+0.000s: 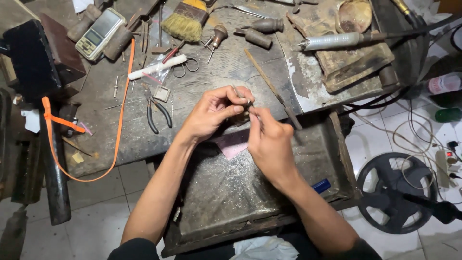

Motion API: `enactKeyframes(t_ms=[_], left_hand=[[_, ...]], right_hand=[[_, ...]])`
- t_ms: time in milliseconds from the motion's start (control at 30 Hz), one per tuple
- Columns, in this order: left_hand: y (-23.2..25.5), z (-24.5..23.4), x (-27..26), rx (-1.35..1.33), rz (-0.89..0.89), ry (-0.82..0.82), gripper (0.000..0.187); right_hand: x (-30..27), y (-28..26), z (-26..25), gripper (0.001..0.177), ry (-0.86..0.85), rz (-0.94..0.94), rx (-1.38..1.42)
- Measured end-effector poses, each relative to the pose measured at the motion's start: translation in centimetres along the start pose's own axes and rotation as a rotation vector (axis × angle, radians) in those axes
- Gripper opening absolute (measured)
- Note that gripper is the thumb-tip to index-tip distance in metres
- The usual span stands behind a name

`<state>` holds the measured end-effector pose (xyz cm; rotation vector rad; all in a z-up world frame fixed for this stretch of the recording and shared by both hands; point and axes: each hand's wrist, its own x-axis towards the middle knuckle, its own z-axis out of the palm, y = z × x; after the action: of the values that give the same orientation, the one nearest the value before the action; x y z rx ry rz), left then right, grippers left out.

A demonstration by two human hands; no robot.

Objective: The person is using a hand file to smooth and shape a small jewelry component on a workbench.

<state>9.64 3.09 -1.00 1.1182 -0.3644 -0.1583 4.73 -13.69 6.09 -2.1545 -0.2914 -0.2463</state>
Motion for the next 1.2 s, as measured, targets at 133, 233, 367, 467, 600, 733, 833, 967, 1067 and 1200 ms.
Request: enactKeyframes(t_ms=[133,233,367,467,600,733,833,967,1067,1200], left_hand=[[0.2,0.2,0.1,0.000,-0.004,0.003,0.006],[0.3,0.5,0.1,0.008,-0.025,0.009,0.006],[0.2,0.4,0.0,0.015,-0.024,0.027,0.007],[0.1,0.3,0.0,0.014,-0.023,0.029,0.006],[0.3,0.7,0.0,0.059,-0.029,0.076,0.007],[0.6,0.6,-0.1,0.046,-0.041,0.056,0.006],[0.2,0.5,-0.1,0.082,-0.040,0.080,0.008],[-0.1,0.2,0.1,0.058,-0.033,0.054,0.008],[0.1,0.6,0.2,0.058,-0.028,0.037,0.008],[0.9,0.7,0.2,0.067,-0.019,0.027,0.007]], right_hand=[[-1.7,-0.5,-2.1,0.014,-0.047,0.162,-0.025],[-1.0,0.7,-0.3,0.013,-0.006,0.050,-0.068],[-0.3,1.2,0.6,0.011,0.040,-0.027,-0.020],[-1.8,-0.1,-1.4,0.012,0.018,0.064,-0.014],[-2.3,1.4,-0.4,0.012,0.053,0.015,-0.090],[-0.6,1.1,-0.3,0.011,0.067,-0.048,-0.057],[-1.9,0.1,-1.3,0.012,0.035,0.058,-0.009],[-1.4,1.5,-0.6,0.012,0.042,0.063,-0.042],[-0.5,2.4,0.6,0.012,0.087,-0.043,-0.045],[-2.0,1.5,-0.9,0.015,0.029,0.083,-0.027]])
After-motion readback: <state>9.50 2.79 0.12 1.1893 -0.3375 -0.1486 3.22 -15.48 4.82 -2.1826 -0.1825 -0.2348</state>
